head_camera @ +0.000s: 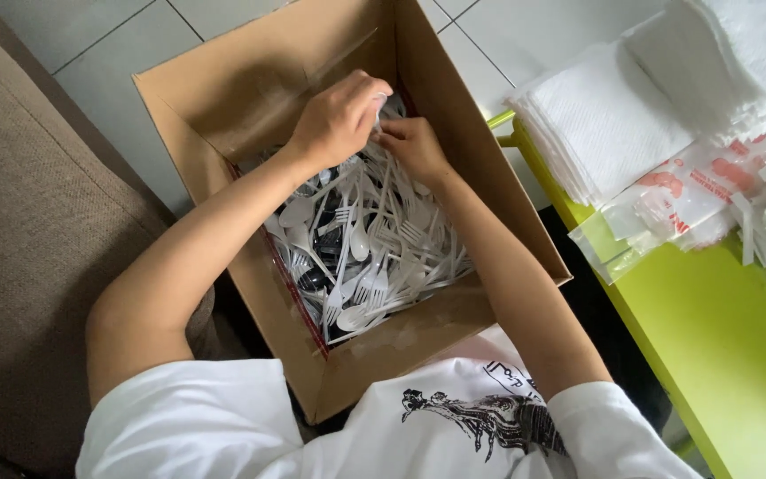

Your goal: Wrapping individual plastic spoons in paper napkins and placing them aside.

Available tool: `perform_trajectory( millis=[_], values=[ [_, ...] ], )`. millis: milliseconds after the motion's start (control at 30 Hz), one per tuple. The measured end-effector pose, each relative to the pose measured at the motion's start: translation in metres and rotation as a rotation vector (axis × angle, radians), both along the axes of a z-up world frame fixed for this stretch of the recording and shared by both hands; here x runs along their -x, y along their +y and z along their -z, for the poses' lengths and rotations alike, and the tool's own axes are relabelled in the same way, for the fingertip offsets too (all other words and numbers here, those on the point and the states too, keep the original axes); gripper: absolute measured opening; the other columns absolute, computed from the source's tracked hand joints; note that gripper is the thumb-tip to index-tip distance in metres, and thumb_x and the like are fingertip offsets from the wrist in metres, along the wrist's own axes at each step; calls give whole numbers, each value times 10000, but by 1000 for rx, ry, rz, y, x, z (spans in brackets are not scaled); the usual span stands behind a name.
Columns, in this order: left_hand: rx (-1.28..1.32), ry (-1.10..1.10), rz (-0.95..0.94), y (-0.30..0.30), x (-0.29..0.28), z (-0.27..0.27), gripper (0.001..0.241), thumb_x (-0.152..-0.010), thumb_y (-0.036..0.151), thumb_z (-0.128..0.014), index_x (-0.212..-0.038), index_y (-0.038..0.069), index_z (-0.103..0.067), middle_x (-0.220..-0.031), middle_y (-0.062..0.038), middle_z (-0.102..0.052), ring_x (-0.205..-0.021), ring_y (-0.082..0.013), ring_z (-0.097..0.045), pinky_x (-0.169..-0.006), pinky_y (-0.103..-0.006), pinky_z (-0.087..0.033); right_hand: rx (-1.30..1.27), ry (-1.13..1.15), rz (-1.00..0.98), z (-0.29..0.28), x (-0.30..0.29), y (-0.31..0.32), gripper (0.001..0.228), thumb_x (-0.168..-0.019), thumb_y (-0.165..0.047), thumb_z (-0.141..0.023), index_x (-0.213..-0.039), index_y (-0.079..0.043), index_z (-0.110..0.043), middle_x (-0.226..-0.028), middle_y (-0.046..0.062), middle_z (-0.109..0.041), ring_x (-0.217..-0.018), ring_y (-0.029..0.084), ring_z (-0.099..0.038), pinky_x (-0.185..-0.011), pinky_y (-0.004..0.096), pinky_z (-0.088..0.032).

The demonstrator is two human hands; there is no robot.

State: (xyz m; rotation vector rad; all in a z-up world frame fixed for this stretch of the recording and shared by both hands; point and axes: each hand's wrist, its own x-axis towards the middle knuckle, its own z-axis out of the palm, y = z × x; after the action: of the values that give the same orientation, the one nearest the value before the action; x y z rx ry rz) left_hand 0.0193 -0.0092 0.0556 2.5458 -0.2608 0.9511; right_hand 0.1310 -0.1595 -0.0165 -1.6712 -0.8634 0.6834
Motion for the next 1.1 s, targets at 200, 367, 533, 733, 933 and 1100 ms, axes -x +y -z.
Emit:
perform_trajectory(
  millis=[200,367,533,733,933,1100],
  values=[
    [-20,-34,44,-8,-1,-25,170,-978,-3,-684,-1109,53,-590,-899,-44,-676,-794,-204,-682,-627,-342,-555,14,58,-3,-25,5,-2,117,-938,-51,-689,-1008,-17,-776,-856,8,-708,-771,62,-585,-701,205,-491],
    [-216,-140,108,6,-17,-43,195,-870,-23,-785,-1003,51,-664,-842,-28,-740,-695,-136,-715,-509,-247,-531,-66,103,32,-35,5,1,55,-929,-26,-719,-981,-21,-736,-837,24,-696,-737,66,-593,-658,192,-487],
    [-382,-123,79,22,-22,-57,144,-932,66,-797,-947,97,-658,-786,9,-722,-565,-85,-629,-410,-216,-448,-185,50,69,-42,3,3,83,-913,-30,-782,-893,-41,-703,-796,-4,-645,-696,49,-536,-636,184,-455],
    [324,271,93,50,-23,-80,145,-1011,61,-794,-965,-5,-673,-776,-83,-704,-541,-114,-619,-423,-214,-460,-264,231,-15,-71,3,-4,240,-987,-161,-707,-1174,-15,-742,-842,5,-646,-678,47,-494,-599,180,-382],
    [622,495,178,56,-19,-88,150,-1042,117,-704,-1116,-13,-688,-878,-119,-718,-643,-139,-688,-553,-212,-587,-279,440,-96,-78,3,-6,259,-1016,-158,-669,-1235,-27,-716,-701,-38,-511,-586,39,-387,-508,185,-311],
    [595,603,92,58,-26,-77,121,-942,56,-704,-1058,42,-738,-962,-78,-758,-804,-141,-745,-682,-232,-646,-178,428,-158,-79,2,-8,265,-1025,-210,-625,-1242,-61,-655,-834,14,-682,-565,31,-431,-496,173,-314]
  ],
)
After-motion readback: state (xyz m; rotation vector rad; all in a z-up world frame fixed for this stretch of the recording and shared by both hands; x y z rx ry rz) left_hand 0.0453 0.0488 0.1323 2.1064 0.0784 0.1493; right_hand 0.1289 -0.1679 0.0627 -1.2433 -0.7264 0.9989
